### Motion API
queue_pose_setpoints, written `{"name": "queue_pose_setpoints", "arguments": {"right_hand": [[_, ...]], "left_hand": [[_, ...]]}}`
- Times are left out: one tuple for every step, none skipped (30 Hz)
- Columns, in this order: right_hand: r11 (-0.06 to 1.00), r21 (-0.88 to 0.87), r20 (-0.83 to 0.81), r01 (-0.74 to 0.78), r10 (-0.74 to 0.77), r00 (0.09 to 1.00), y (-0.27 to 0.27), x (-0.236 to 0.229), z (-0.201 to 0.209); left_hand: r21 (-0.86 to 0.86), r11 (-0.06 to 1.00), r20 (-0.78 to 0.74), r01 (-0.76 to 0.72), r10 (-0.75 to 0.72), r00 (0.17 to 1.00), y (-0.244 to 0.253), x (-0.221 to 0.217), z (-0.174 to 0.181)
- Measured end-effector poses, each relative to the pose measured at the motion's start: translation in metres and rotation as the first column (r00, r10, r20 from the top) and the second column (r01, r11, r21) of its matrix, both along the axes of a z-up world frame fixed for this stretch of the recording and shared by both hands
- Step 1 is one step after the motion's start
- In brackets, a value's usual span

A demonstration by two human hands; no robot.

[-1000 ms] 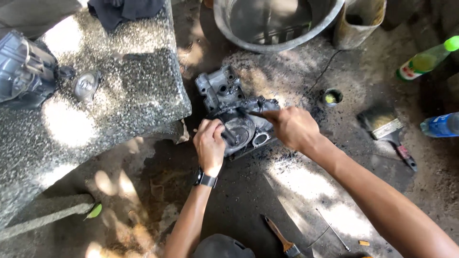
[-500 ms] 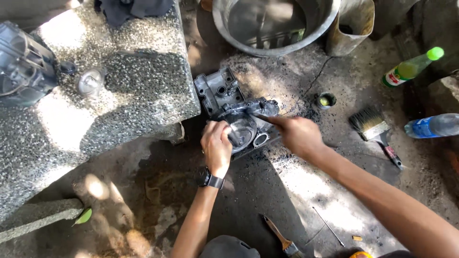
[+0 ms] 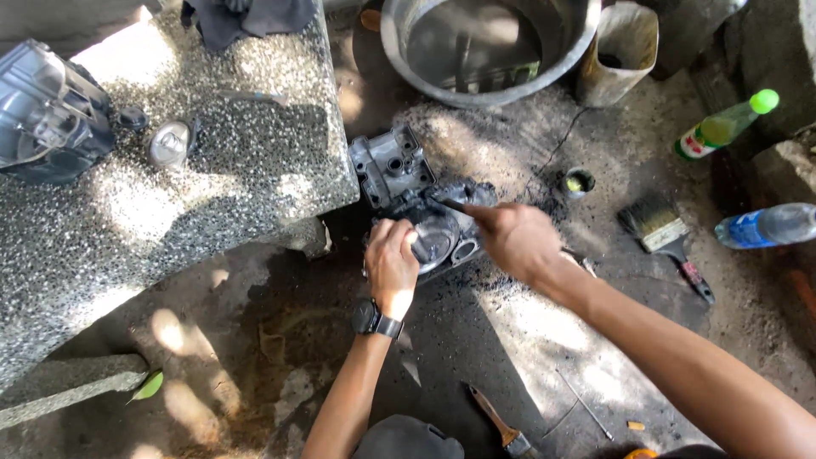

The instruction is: Scraping and brushing off grime and old gasket material from a motorcycle engine casing.

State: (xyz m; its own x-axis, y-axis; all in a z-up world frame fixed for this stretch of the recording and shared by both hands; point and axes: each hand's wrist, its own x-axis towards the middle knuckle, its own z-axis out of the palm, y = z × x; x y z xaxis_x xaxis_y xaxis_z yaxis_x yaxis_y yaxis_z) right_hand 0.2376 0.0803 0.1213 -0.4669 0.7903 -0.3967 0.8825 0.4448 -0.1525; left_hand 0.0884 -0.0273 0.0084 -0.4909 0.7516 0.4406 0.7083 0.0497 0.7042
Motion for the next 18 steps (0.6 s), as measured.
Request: {"name": "queue_pose_setpoints", "arguments": {"right_hand": [[1.000, -0.005, -0.001, 0.002, -0.002, 1.000, -0.001, 0.008, -0.012], [0.989, 0.119, -0.082, -0.085, 0.096, 0.992, 0.002, 0.013, -0.022], [0.956, 0.248, -0.150, -0.159, 0.200, 0.968, 0.005, 0.018, -0.031], [0.956, 0.242, -0.148, -0.163, 0.203, 0.968, 0.014, 0.024, -0.037], [0.971, 0.211, -0.050, -0.112, 0.125, 0.991, 0.023, 0.031, -0.043], [0.980, 0.191, 0.050, -0.055, 0.046, 0.998, 0.034, 0.036, -0.048], [0.980, 0.192, 0.051, -0.057, 0.048, 0.998, 0.022, 0.029, -0.037], [0.988, 0.152, -0.048, -0.022, 0.029, 0.998, 0.012, 0.023, -0.026], [0.994, 0.111, -0.143, 0.009, 0.007, 0.990, 0.001, 0.017, -0.015], [0.994, 0.107, -0.144, 0.007, 0.009, 0.989, 0.007, 0.012, -0.015], [0.999, 0.028, -0.046, 0.028, -0.027, 0.999, 0.013, 0.007, -0.016], [0.997, -0.049, 0.055, 0.066, -0.064, 0.996, 0.018, 0.004, -0.016], [0.996, -0.054, 0.054, 0.073, -0.070, 0.996, 0.021, 0.014, -0.027], [0.998, 0.066, 0.012, 0.000, 0.000, 1.000, 0.027, 0.022, -0.034], [0.980, 0.188, -0.022, -0.068, 0.074, 0.997, 0.034, 0.030, -0.043], [0.981, 0.185, -0.016, -0.066, 0.070, 0.997, 0.024, 0.030, -0.041], [0.977, 0.201, -0.067, -0.067, 0.082, 0.994, 0.014, 0.029, -0.039], [0.973, 0.221, -0.122, -0.068, 0.097, 0.988, 0.007, 0.026, -0.037]], "left_hand": [[-0.005, 1.000, -0.001, 0.002, -0.002, 1.000, -0.001, 0.001, 0.001], [0.002, 1.000, 0.006, -0.013, 0.013, 1.000, 0.001, 0.000, 0.003], [0.009, 1.000, 0.013, -0.028, 0.028, 1.000, 0.004, -0.001, 0.005], [0.004, 0.999, 0.015, -0.032, 0.032, 0.999, 0.001, 0.000, 0.003], [0.020, 1.000, 0.016, -0.014, 0.014, 1.000, -0.001, 0.001, 0.000], [0.042, 0.999, 0.014, 0.005, -0.006, 1.000, -0.001, 0.002, -0.002], [0.043, 0.999, 0.014, 0.003, -0.004, 1.000, -0.002, 0.002, -0.003], [0.036, 0.999, 0.005, 0.007, -0.007, 1.000, -0.001, 0.003, -0.003], [0.029, 1.000, -0.005, 0.011, -0.011, 1.000, 0.000, 0.004, -0.003], [0.026, 1.000, -0.007, 0.009, -0.008, 1.000, -0.002, 0.004, -0.001], [0.018, 1.000, -0.002, 0.013, -0.013, 1.000, -0.003, 0.003, 0.000], [0.009, 1.000, 0.003, 0.026, -0.026, 1.000, -0.003, 0.003, 0.002], [0.005, 0.999, 0.002, 0.033, -0.033, 0.999, -0.005, 0.003, 0.001], [0.016, 0.999, 0.001, 0.030, -0.030, 1.000, -0.004, 0.003, 0.001], [0.026, 0.999, -0.001, 0.027, -0.027, 1.000, -0.002, 0.003, 0.000], [0.023, 0.999, 0.005, 0.030, -0.031, 1.000, -0.002, 0.004, 0.001], [0.017, 1.000, 0.015, 0.020, -0.020, 1.000, -0.002, 0.006, 0.002], [0.015, 1.000, 0.018, 0.007, -0.007, 1.000, 0.000, 0.004, 0.004]]}}
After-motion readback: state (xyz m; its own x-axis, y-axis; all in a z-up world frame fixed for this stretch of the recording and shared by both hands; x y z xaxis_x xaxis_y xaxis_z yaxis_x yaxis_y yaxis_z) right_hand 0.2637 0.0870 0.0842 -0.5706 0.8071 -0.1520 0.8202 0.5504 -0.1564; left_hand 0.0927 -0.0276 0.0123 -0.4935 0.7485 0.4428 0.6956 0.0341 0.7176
